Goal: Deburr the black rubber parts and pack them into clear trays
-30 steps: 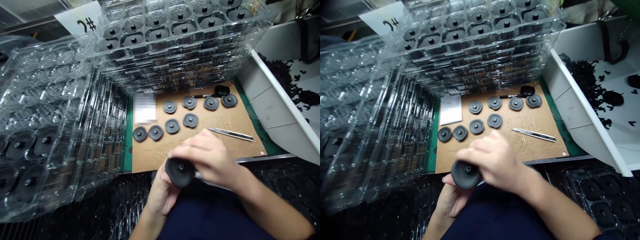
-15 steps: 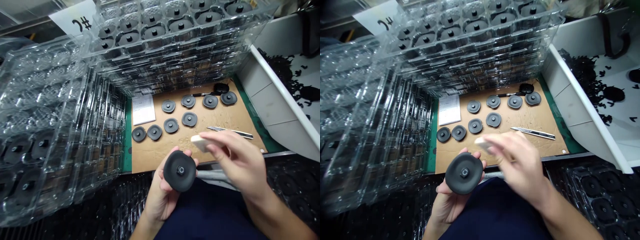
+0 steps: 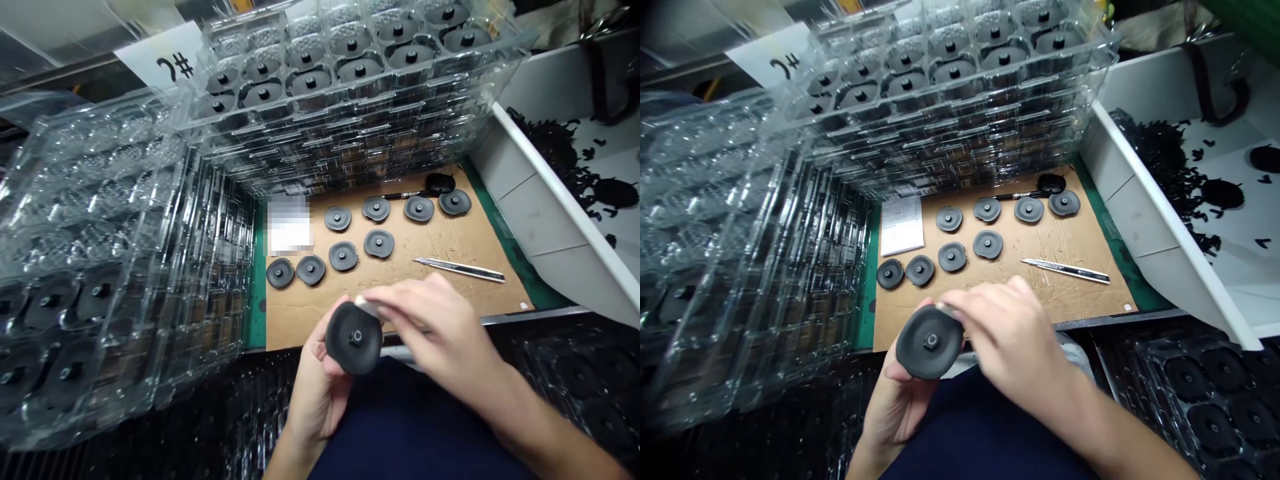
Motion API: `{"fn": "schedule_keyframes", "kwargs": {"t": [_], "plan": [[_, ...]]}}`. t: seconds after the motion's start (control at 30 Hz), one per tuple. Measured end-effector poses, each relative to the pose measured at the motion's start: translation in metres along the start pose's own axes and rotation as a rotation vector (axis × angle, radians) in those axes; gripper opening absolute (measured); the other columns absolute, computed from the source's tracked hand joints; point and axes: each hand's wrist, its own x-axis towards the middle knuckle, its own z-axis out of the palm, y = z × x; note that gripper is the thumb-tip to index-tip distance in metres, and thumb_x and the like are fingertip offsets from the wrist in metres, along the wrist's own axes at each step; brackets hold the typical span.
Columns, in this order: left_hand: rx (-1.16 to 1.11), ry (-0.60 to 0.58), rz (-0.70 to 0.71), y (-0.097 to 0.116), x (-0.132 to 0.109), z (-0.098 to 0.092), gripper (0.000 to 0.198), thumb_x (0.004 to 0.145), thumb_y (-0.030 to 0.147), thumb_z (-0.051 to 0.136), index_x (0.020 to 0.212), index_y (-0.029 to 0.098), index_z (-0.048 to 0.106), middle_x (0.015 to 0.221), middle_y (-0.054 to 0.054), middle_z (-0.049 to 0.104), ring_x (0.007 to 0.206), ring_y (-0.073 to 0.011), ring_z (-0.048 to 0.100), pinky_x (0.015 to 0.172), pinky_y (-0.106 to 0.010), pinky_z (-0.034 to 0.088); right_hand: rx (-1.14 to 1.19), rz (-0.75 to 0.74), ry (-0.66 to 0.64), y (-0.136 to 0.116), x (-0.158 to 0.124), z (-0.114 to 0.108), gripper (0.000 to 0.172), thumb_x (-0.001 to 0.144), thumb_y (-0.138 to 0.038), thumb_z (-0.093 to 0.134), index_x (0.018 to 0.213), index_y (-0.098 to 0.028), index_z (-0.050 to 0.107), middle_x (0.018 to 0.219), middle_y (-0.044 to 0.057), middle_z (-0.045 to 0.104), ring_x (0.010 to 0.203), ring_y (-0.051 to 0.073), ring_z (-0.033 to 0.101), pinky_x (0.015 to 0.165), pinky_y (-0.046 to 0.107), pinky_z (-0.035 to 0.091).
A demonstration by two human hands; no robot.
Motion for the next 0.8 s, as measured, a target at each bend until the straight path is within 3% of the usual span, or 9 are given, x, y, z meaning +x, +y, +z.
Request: {"fn": "schedule_keyframes", "kwargs": {"t": [0.1, 0.2, 0.27, 0.4, 0.6, 0.7, 0.8], "plan": [[-0.044, -0.031, 0.008, 0.003, -0.003, 0.008, 0.076, 0.049, 0.05, 0.082, 0.118, 0.026, 0.061, 0.115, -0.008, 0.066, 0.105, -0.0327, 0.062, 0.095, -0.043, 0.048, -0.02, 0.103, 0.059, 0.0, -0.006, -0.009, 0.027, 0.087, -0.013, 0.056, 0.11, -0.026, 0.062, 0.098, -0.003, 0.069, 0.082, 0.012, 0.06, 0.077, 0.03, 0.039], [-0.007, 0.008, 0.026, 0.004, -0.005, 0.015, 0.069, 0.056, 0.048, 0.08, 0.117, 0.024, 0.062, 0.111, -0.007, 0.067, 0.106, -0.0309, 0.061, 0.09, -0.035, 0.051, 0.061, -0.094, 0.135, -0.01, -0.001, -0.003, 0.027, 0.088, -0.013, 0.053, 0.112, -0.024, 0.061, 0.103, 0.0, 0.069, 0.088, 0.013, 0.061, 0.078, 0.03, 0.04], [0.03, 0.064, 0.035, 0.006, -0.006, 0.014, 0.063, 0.061, 0.043, 0.079, 0.118, 0.023, 0.061, 0.112, -0.007, 0.067, 0.107, -0.0294, 0.06, 0.085, -0.031, 0.053, 0.077, -0.14, 0.098, -0.013, 0.004, 0.003, 0.025, 0.09, -0.013, 0.05, 0.111, -0.021, 0.061, 0.1, 0.001, 0.069, 0.087, 0.013, 0.062, 0.075, 0.03, 0.04], [0.035, 0.093, 0.045, 0.009, -0.006, 0.008, 0.064, 0.063, 0.044, 0.077, 0.121, 0.025, 0.058, 0.117, -0.007, 0.065, 0.111, -0.029, 0.059, 0.087, -0.033, 0.054, 0.009, 0.011, -0.082, -0.01, 0.005, 0.007, 0.024, 0.089, -0.011, 0.05, 0.107, -0.021, 0.063, 0.092, 0.0, 0.069, 0.078, 0.012, 0.06, 0.071, 0.03, 0.039], [-0.003, 0.032, 0.273, 0.005, -0.002, 0.012, 0.057, 0.062, 0.031, 0.08, 0.116, 0.032, 0.06, 0.122, -0.002, 0.063, 0.113, -0.0281, 0.058, 0.099, -0.036, 0.046, 0.0, -0.115, 0.219, -0.022, -0.01, 0.021, 0.028, 0.084, -0.007, 0.052, 0.111, -0.007, 0.061, 0.092, 0.009, 0.069, 0.077, 0.016, 0.061, 0.07, 0.034, 0.043], [-0.089, 0.031, 0.293, 0.003, -0.001, 0.015, 0.055, 0.067, 0.028, 0.077, 0.118, 0.035, 0.058, 0.123, -0.001, 0.063, 0.111, -0.0269, 0.06, 0.1, -0.037, 0.045, 0.089, -0.166, 0.121, -0.029, -0.024, 0.029, 0.03, 0.084, -0.006, 0.051, 0.111, -0.007, 0.061, 0.088, 0.008, 0.07, 0.072, 0.015, 0.062, 0.064, 0.033, 0.044], [-0.136, 0.011, 0.266, 0.002, -0.002, 0.018, 0.05, 0.071, 0.037, 0.073, 0.119, 0.032, 0.058, 0.124, -0.003, 0.061, 0.113, -0.0287, 0.059, 0.101, -0.038, 0.044, 0.3, -0.179, 0.075, -0.022, -0.037, 0.032, 0.029, 0.083, -0.004, 0.05, 0.109, -0.012, 0.06, 0.086, 0.004, 0.069, 0.069, 0.012, 0.06, 0.061, 0.029, 0.043]]}}
